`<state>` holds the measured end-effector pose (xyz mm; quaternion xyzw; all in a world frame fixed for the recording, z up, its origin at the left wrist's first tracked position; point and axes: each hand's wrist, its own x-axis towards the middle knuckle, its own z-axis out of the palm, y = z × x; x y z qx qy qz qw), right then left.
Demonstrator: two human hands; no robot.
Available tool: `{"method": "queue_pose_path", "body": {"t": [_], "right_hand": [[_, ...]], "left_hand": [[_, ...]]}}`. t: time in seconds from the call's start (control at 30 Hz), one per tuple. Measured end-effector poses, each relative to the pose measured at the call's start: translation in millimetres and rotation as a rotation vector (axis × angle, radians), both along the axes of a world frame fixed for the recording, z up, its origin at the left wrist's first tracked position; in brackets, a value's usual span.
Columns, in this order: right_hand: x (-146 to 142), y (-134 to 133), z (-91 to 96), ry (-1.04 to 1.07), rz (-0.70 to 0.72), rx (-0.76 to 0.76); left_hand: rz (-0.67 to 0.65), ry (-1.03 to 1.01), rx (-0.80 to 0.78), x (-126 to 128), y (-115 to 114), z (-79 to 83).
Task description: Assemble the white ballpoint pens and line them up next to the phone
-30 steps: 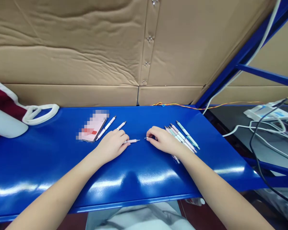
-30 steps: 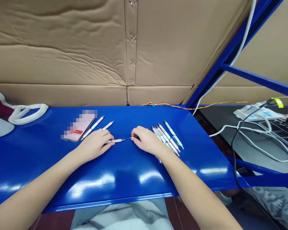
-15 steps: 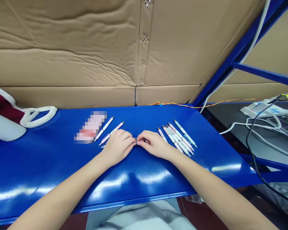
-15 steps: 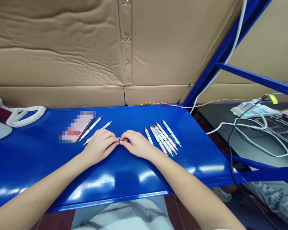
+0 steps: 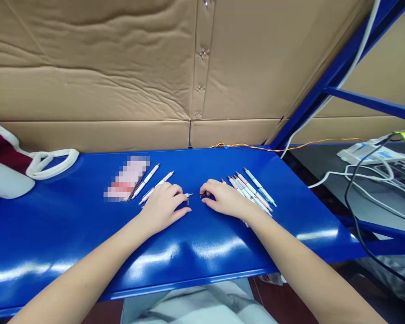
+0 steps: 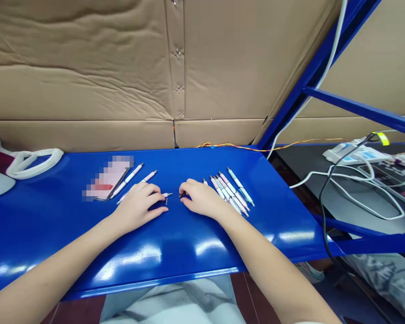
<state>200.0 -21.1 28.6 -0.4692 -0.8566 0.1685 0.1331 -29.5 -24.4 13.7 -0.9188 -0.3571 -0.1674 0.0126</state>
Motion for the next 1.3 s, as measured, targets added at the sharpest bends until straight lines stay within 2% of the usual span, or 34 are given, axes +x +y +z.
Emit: {"method": "queue_pose_path", "body": {"t": [0.1,0.2,0.3,0.43,0.57,0.67,0.8,0.87,0.97,1.07,1.13,1.2,1.3], "right_hand": [[-4.4,-4.0,1.9,0.015,0.025,0.071],[-14.9,-8.3,-1.3,-0.061,0.106,0.187],[-25.6,-10.3,-8.9,-0.178,0.162,0.255],[-30.9,-10.1,-12.3,-0.238,0.154,0.283],[-23.0,-8.9,-1.1,-0.092,0.120,0.244],[-13.1,-8.0,6.3,0.079,0.000,0.207],[-4.4,-6.2,3.5,0.106,-0.030,0.188],[-1.6,1.0,1.1,0.118,-0.056,0.166],[0.3,28.6,3.7,0.101,-0.186,0.129],[-4.4,67.4,10.3,-0.122,-0.189,0.170],[-10.9,88.1,11.4,-0.264,-0.196,0.141],[-17.2,99.6,8.4,-0.302,-0.205,0.135],[-21.9,100.0,2.1,-0.323,-0.237,0.151]], "left_hand": [[0.050,-0.036,0.023,-9.0,3.5,7.4],[0.081,-0.013,0.032,-18.8,8.8,12.9],[0.075,0.062,-0.002,-24.5,13.1,14.3],[0.026,0.127,-0.048,-25.0,14.8,14.2],[0.028,0.112,-0.111,-24.1,12.7,16.6],[0.077,0.073,-0.134,-24.7,10.4,18.7],[0.086,0.071,-0.085,-26.4,10.5,18.7],[0.100,0.073,-0.093,-27.8,12.4,18.4],[0.122,0.059,-0.117,-30.0,15.3,19.1],[0.111,0.056,-0.108,-31.6,15.8,20.8],[0.111,0.059,-0.096,-32.4,15.2,21.6],[0.117,0.063,-0.087,-32.9,14.7,22.0],[0.114,0.077,-0.067,-33.3,15.1,21.8]]}}
